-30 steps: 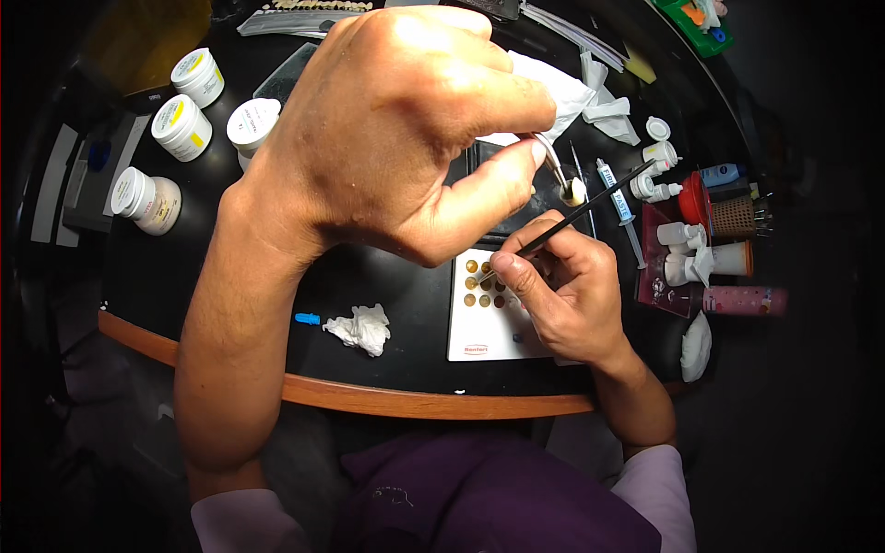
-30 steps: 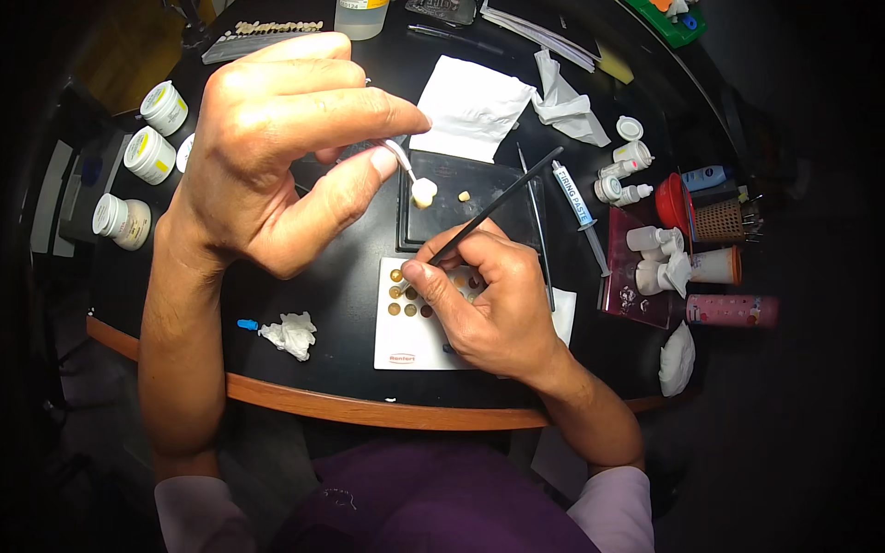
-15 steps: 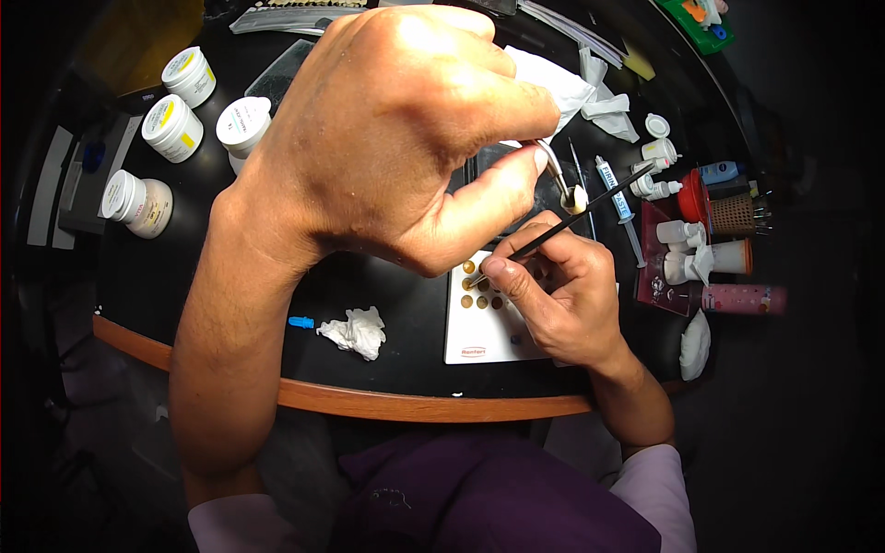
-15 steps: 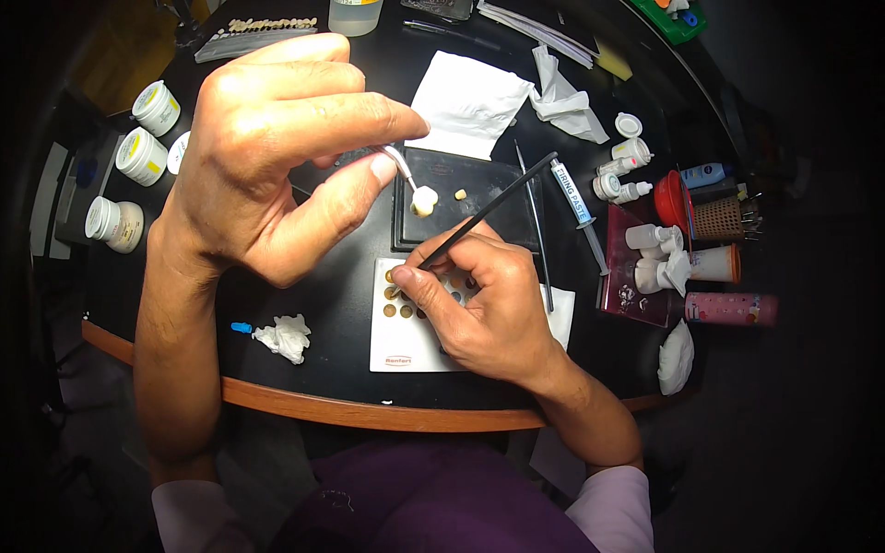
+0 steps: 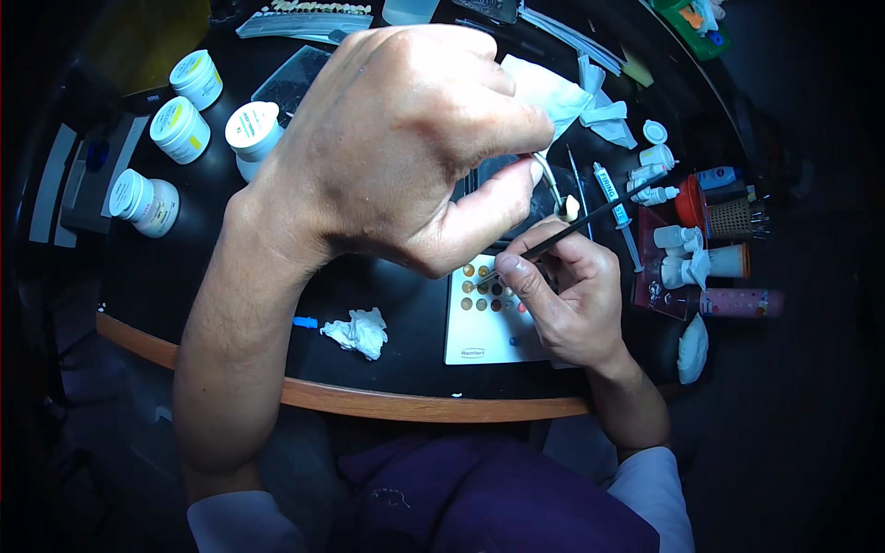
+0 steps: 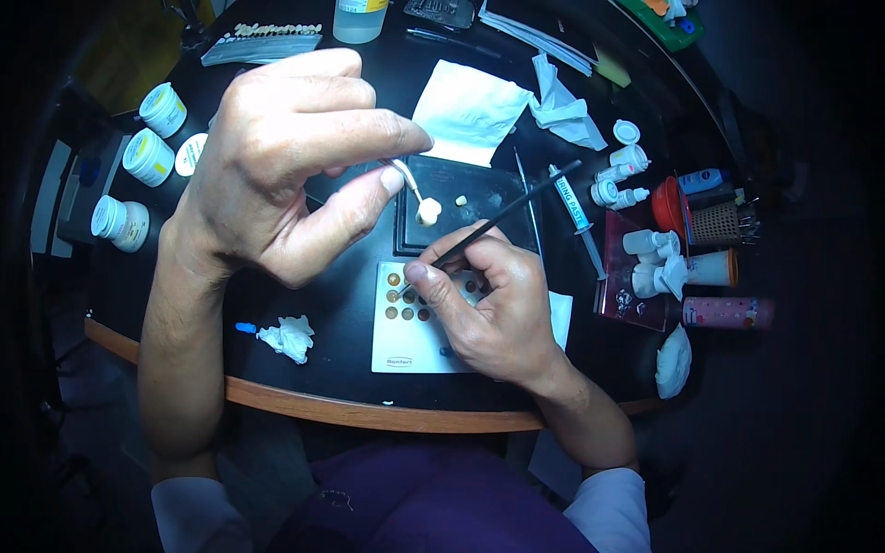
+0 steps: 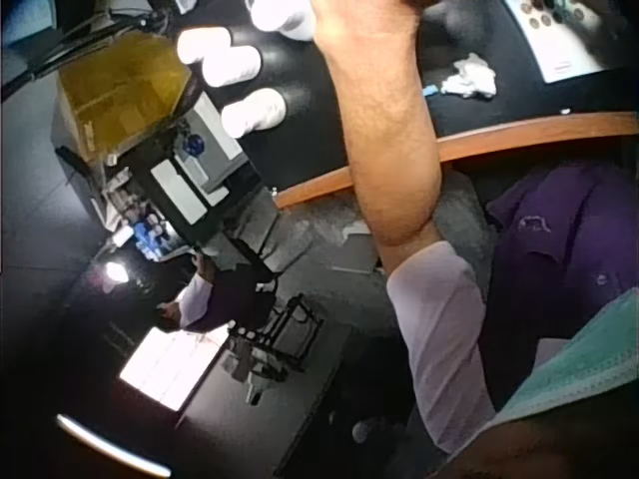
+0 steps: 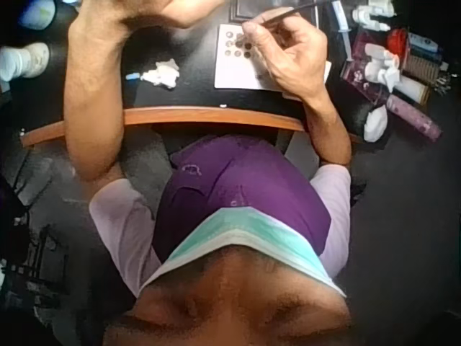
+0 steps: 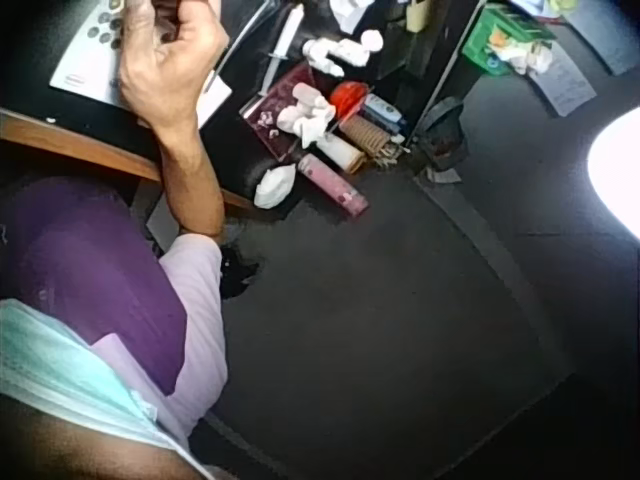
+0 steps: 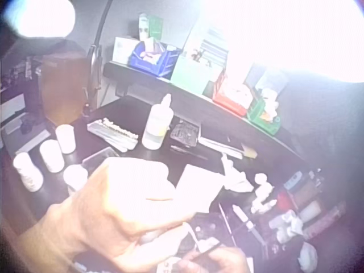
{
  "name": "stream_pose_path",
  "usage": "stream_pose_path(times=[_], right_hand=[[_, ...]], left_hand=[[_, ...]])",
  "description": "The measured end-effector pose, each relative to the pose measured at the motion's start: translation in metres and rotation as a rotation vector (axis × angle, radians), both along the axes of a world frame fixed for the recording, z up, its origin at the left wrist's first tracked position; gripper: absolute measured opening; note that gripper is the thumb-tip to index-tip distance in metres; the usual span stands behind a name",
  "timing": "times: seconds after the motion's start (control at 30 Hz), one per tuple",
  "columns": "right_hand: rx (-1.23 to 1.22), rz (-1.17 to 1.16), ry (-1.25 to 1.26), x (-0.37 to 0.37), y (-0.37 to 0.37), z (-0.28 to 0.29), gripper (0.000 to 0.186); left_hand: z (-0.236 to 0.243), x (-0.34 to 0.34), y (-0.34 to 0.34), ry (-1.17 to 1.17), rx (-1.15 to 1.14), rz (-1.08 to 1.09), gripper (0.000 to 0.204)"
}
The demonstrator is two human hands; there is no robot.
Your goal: The person applies various colors of stain from a palette to a dental crown using a fine brush, repeatedly dipping the brush into a liquid and then the palette before painting the prosthetic tooth.
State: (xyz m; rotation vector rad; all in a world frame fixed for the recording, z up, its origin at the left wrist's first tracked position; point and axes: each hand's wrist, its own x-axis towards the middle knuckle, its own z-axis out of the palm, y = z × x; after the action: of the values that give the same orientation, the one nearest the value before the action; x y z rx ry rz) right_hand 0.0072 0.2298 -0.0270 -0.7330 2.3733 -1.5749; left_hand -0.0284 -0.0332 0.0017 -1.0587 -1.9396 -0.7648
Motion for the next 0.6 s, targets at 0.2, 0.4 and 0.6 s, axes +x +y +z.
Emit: stream_pose_path(times=[0.2, 0.4, 0.6], right_hand=[[-0.130, -0.100, 0.212, -0.003, 0.026, 0.015, 0.006], [-0.286, -0.045, 0.442, -0.003, 0.045, 0.029, 0.014], [-0.298, 0.080, 0.615, 0.002, 0.039, 0.033, 0.015]], left_hand=[[-0.008, 0.003, 0.007, -0.112, -0.003, 0.035, 0.027], [-0.010, 0.007, 0.020, -0.175, -0.047, -0.017, 0.028], [-0.014, 0.009, 0.030, -0.232, -0.106, -0.089, 0.034]])
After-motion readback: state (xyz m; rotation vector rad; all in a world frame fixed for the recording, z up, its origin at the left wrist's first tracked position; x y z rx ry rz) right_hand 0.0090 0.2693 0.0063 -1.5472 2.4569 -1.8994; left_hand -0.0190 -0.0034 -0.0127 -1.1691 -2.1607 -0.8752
